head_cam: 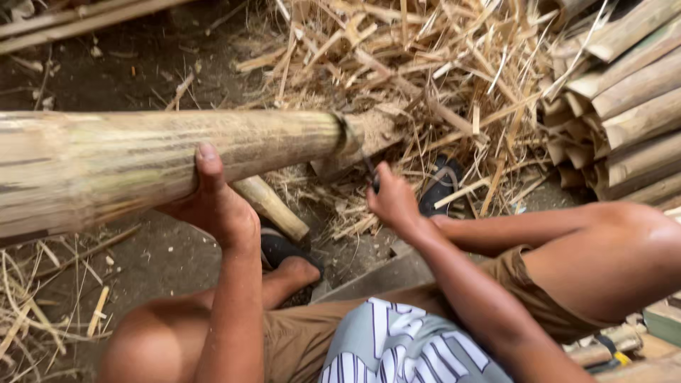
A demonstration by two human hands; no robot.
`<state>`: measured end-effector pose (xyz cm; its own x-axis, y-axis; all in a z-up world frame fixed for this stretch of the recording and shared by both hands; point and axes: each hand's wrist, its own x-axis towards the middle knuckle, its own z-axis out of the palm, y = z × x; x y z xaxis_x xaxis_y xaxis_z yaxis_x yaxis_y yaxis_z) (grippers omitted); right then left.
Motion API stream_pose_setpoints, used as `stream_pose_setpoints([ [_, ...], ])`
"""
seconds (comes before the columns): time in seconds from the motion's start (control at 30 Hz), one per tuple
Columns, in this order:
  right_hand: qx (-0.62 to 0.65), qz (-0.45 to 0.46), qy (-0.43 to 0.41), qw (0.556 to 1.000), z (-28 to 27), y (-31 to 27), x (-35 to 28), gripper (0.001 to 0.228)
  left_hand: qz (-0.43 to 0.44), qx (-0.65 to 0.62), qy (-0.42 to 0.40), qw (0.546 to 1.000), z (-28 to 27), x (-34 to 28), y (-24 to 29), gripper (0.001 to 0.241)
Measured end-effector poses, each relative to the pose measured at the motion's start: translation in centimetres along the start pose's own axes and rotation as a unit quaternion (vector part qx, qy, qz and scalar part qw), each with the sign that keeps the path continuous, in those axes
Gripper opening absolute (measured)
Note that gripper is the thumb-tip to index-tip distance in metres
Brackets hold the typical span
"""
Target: The person uses a knife and a wooden mallet to split a bamboo pole into two halves. They then use a saw to cut a section of a larger bamboo pole.
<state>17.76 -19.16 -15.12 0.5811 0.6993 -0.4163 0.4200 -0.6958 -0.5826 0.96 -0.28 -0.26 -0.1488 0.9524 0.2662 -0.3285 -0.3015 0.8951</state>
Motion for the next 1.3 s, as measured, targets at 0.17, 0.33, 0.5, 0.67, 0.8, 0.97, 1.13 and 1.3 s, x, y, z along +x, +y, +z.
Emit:
stream_pose_setpoints([
  [0.17,0.042,0.002,0.018,0.999,1.7,1.4,2.0,0.032,0.022,0.017,-0.039,0.999,0.0,-0.1,0.4,0.110],
  [0.33,0.007,0.020,0.025,0.999,1.7,8.3,5.7,0.037,-0.063,0.020,-0.160,0.985,-1.4,3.3,1.3,0.106],
  [0.5,0.025,0.057,0.050,0.997,2.8,6.8,5.0,0.040,-0.126,-0.005,-0.337,0.933,-4.0,6.9,1.9,0.106],
  [0.67,0.012,0.042,-0.056,0.997,-1.8,-3.1,0.3,0.046,-0.044,0.004,-0.178,0.983,-3.7,5.2,-1.2,0.108],
  [0.8,0.119,-0.289,0.101,0.945,-3.5,-7.7,-5.0,0.034,-0.044,-0.002,-0.160,0.986,-3.9,4.3,-1.0,0.111],
  [0.97,0.095,-0.117,0.013,0.988,-1.9,-6.0,-1.5,0.031,-0.041,0.027,-0.151,0.987,-4.5,4.9,-0.6,0.110],
  [1.13,0.087,-0.112,0.017,0.990,-3.2,-5.3,-2.6,0.026,-0.057,0.073,-0.143,0.985,-4.8,5.0,-0.2,0.109],
  [1.3,0.089,-0.275,0.114,0.951,-1.9,-6.4,-4.4,0.031,-0.050,0.015,-0.169,0.984,-5.2,4.3,-0.5,0.110],
])
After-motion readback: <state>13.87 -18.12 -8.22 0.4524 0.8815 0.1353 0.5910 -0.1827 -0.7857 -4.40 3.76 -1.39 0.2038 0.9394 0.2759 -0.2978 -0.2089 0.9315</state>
